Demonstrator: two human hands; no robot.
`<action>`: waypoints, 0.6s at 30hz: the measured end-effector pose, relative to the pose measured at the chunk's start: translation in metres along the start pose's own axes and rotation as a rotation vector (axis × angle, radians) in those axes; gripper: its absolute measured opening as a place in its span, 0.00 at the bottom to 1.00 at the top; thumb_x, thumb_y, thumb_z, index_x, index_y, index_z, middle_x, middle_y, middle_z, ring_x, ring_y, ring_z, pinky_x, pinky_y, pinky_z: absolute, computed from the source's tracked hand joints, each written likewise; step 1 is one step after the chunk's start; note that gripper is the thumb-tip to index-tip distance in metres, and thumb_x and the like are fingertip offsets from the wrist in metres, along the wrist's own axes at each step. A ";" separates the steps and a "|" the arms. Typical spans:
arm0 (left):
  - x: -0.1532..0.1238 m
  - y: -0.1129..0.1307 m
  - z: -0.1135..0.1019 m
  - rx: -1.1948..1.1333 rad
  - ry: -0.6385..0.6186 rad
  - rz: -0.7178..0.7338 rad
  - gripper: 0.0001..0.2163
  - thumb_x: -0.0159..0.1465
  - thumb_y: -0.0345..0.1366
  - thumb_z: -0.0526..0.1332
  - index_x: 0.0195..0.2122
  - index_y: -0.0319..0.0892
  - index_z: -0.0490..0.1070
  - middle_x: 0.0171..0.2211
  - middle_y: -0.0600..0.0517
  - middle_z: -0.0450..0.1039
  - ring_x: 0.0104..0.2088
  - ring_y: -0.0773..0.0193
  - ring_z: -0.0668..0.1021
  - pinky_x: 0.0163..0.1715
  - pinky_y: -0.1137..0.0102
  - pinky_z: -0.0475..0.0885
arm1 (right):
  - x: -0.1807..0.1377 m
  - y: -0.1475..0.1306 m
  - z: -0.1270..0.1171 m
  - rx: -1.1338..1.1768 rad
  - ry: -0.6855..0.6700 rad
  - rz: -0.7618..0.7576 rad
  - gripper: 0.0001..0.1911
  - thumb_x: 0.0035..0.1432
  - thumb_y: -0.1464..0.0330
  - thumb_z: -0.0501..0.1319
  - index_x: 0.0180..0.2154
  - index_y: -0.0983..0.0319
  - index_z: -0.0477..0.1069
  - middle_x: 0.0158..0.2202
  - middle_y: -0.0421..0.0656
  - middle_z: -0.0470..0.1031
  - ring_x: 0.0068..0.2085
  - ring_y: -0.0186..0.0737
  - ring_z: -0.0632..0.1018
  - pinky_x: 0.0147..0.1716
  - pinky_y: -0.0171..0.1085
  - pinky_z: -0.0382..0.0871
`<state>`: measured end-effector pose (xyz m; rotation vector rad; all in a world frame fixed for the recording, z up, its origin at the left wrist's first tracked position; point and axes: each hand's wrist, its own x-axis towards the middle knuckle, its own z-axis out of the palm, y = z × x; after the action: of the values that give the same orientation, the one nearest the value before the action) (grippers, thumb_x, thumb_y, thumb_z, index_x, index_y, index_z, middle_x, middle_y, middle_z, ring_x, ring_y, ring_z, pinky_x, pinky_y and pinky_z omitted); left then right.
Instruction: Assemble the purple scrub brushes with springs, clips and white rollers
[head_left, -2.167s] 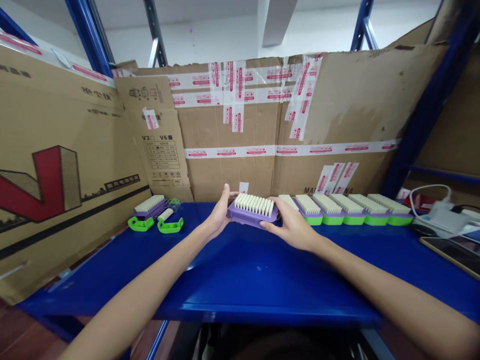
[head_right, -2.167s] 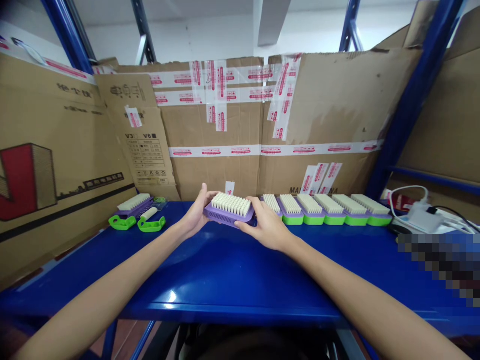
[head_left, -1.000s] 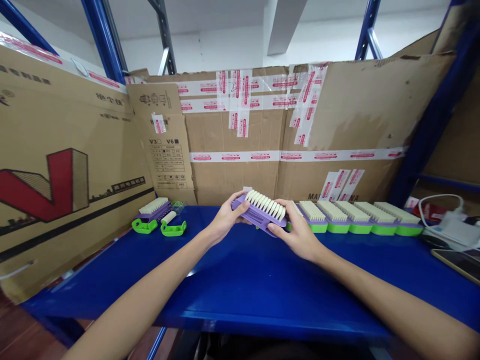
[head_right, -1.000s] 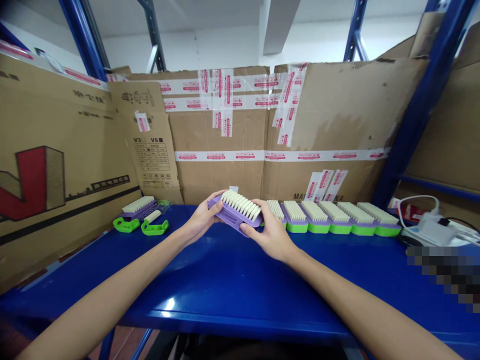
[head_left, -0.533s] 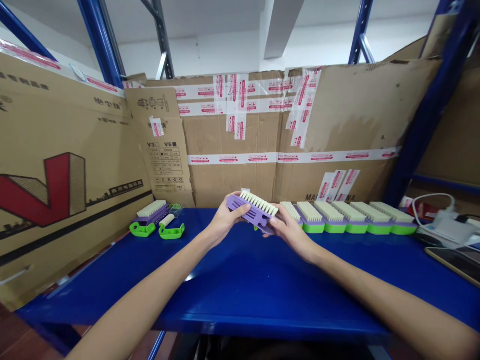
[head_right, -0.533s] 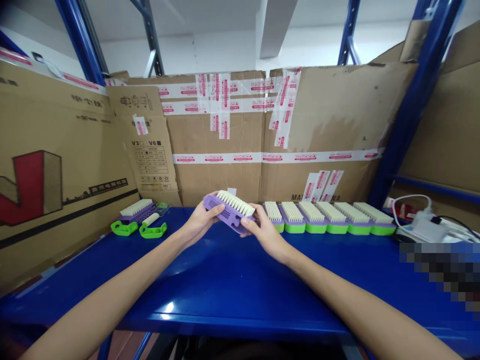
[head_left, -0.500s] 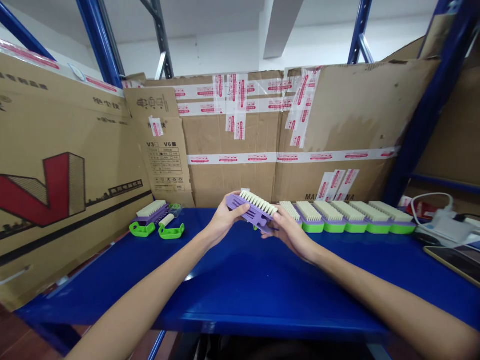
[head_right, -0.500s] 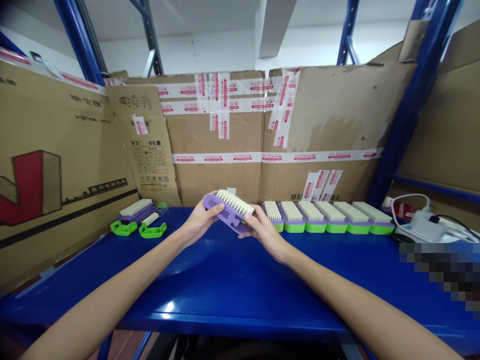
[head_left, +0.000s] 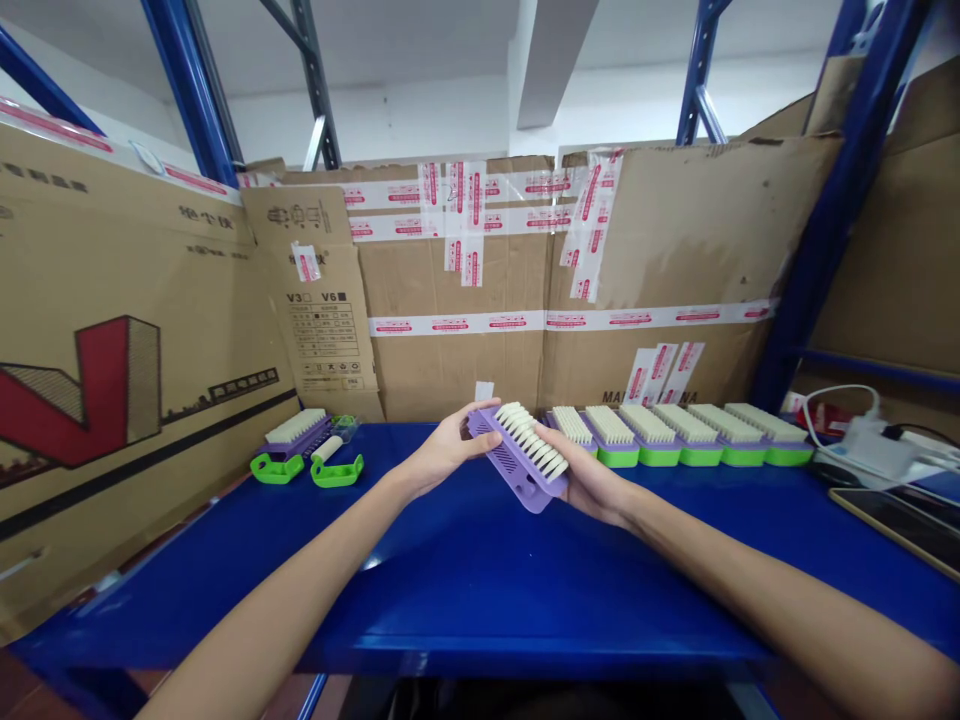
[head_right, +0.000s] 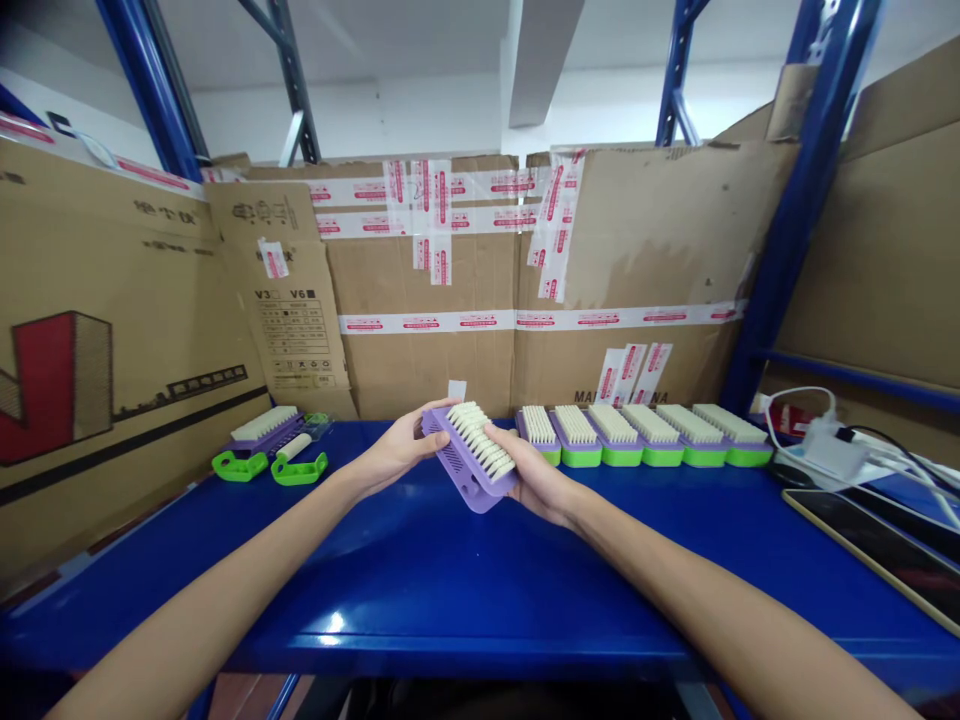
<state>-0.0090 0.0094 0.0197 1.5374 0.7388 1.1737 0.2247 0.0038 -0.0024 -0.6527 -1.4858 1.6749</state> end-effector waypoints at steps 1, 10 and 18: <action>0.001 0.002 -0.005 0.071 -0.004 0.000 0.34 0.57 0.47 0.79 0.63 0.46 0.74 0.60 0.38 0.77 0.55 0.49 0.81 0.53 0.57 0.77 | 0.000 0.000 0.000 0.006 0.017 0.002 0.24 0.69 0.47 0.61 0.53 0.57 0.79 0.48 0.49 0.85 0.50 0.51 0.85 0.52 0.51 0.81; -0.008 0.022 -0.086 1.493 0.370 -0.302 0.18 0.65 0.52 0.67 0.45 0.42 0.79 0.42 0.31 0.83 0.50 0.32 0.84 0.51 0.48 0.74 | 0.011 0.003 -0.011 -0.041 0.323 -0.145 0.24 0.68 0.46 0.62 0.51 0.58 0.77 0.53 0.50 0.83 0.53 0.54 0.83 0.48 0.48 0.80; -0.015 0.024 -0.105 1.631 0.377 -0.606 0.19 0.52 0.40 0.74 0.44 0.40 0.80 0.45 0.26 0.84 0.53 0.27 0.84 0.50 0.46 0.77 | 0.017 0.009 -0.017 -0.095 0.421 -0.198 0.23 0.64 0.45 0.65 0.45 0.57 0.78 0.52 0.45 0.83 0.56 0.54 0.80 0.48 0.45 0.76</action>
<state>-0.1146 0.0263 0.0384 1.9664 2.5828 0.1909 0.2269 0.0276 -0.0128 -0.8233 -1.2827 1.2314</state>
